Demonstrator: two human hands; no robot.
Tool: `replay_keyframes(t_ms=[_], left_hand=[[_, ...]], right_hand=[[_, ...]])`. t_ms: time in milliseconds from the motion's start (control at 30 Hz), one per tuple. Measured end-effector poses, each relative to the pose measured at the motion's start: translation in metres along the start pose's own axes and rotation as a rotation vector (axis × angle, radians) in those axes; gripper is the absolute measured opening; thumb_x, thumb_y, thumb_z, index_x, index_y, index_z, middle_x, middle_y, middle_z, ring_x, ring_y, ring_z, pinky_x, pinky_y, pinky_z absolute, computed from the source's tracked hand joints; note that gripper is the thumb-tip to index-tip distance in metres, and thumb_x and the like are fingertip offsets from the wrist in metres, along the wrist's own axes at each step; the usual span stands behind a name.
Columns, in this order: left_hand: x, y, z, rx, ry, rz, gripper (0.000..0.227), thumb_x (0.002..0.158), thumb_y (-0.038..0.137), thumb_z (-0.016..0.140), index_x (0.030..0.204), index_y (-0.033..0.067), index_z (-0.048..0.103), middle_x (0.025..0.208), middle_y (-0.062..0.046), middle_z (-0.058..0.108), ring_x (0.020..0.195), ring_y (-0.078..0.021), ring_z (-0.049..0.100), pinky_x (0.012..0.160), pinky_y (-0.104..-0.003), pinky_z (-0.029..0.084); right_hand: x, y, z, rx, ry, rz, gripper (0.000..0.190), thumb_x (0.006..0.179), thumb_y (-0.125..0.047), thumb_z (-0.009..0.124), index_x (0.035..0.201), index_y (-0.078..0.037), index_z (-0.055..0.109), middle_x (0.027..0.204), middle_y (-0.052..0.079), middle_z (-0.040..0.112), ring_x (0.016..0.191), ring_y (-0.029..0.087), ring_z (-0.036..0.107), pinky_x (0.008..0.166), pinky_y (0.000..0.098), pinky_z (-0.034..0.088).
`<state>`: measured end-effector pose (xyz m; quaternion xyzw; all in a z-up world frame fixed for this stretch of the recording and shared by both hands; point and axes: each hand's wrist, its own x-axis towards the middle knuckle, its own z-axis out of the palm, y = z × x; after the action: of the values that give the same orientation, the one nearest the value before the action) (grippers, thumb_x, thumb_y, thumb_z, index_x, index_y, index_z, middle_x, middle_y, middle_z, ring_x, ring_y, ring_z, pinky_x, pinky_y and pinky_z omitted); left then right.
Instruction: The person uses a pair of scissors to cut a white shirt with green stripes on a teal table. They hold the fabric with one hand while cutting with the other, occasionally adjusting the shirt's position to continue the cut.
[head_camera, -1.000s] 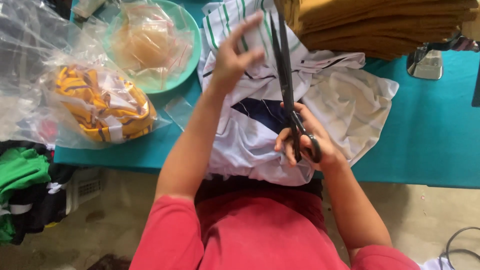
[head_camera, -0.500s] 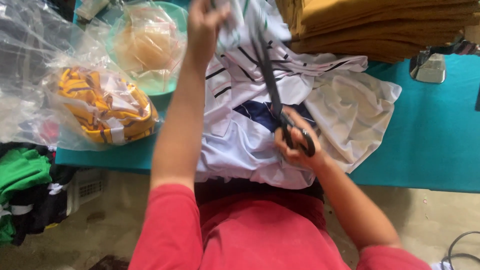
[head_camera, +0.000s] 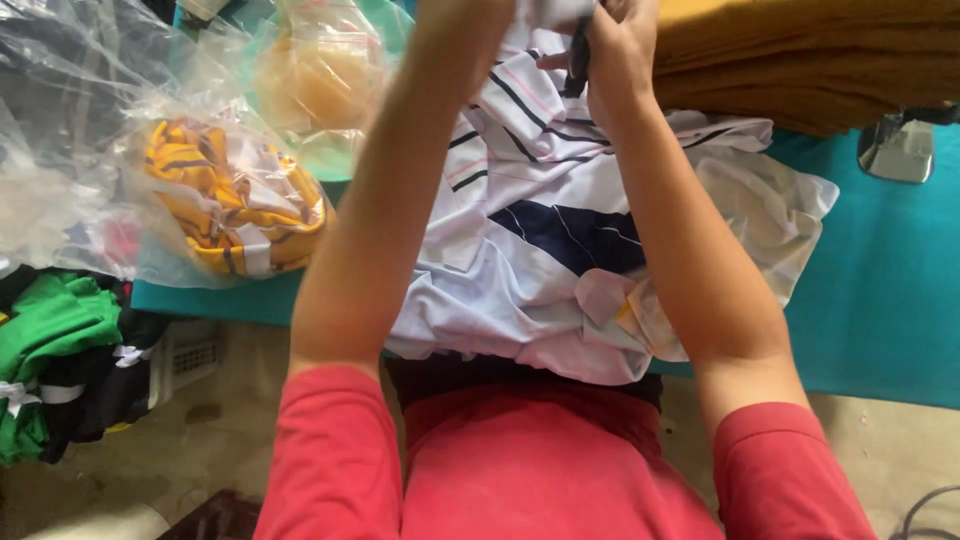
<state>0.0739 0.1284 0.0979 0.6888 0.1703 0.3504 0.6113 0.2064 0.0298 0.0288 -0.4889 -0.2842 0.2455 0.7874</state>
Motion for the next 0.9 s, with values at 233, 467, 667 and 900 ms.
replay_keyframes(t_ms=[233, 467, 667, 900], left_hand=[[-0.056, -0.026, -0.042, -0.383, -0.298, -0.305, 0.090, 0.069, -0.011, 0.066, 0.154, -0.0041, 0.039, 0.155, -0.018, 0.045, 0.135, -0.0262, 0.054, 0.097, -0.028, 0.059], [-0.050, -0.048, -0.055, -0.230, -0.458, -0.247, 0.095, 0.073, -0.014, 0.068, 0.159, 0.0014, 0.031, 0.168, -0.016, 0.029, 0.153, -0.0269, 0.038, 0.098, -0.028, 0.059], [-0.063, -0.065, -0.038, -0.122, -0.453, -0.171, 0.101, 0.075, -0.008, 0.073, 0.161, -0.0012, 0.020, 0.169, -0.019, 0.019, 0.153, -0.0347, 0.034, 0.123, -0.040, 0.044], [-0.075, -0.050, -0.071, -0.076, -0.697, -0.070, 0.064, 0.095, 0.018, 0.077, 0.151, 0.0137, 0.045, 0.154, -0.012, 0.050, 0.139, -0.0240, 0.051, 0.119, -0.038, 0.044]], right_hand=[[0.008, 0.052, -0.022, 0.241, 0.041, -0.124, 0.044, 0.085, 0.011, 0.062, 0.127, 0.000, 0.056, 0.126, 0.021, 0.067, 0.111, 0.029, 0.067, 0.091, 0.0383, 0.057], [-0.009, -0.007, 0.001, 0.163, 0.084, 0.295, 0.038, 0.087, -0.023, 0.074, 0.110, -0.015, 0.046, 0.090, 0.017, 0.071, 0.063, 0.024, 0.071, 0.040, 0.0320, 0.057], [-0.015, 0.001, 0.007, 0.130, 0.161, 0.205, 0.058, 0.079, -0.020, 0.092, 0.114, -0.010, 0.046, 0.081, 0.011, 0.059, 0.053, 0.018, 0.060, 0.038, 0.0333, 0.047], [-0.045, -0.024, -0.004, 0.041, 0.068, 0.144, 0.044, 0.076, -0.004, 0.068, 0.117, -0.009, 0.053, 0.096, 0.005, 0.053, 0.081, 0.014, 0.054, 0.067, 0.0268, 0.047]])
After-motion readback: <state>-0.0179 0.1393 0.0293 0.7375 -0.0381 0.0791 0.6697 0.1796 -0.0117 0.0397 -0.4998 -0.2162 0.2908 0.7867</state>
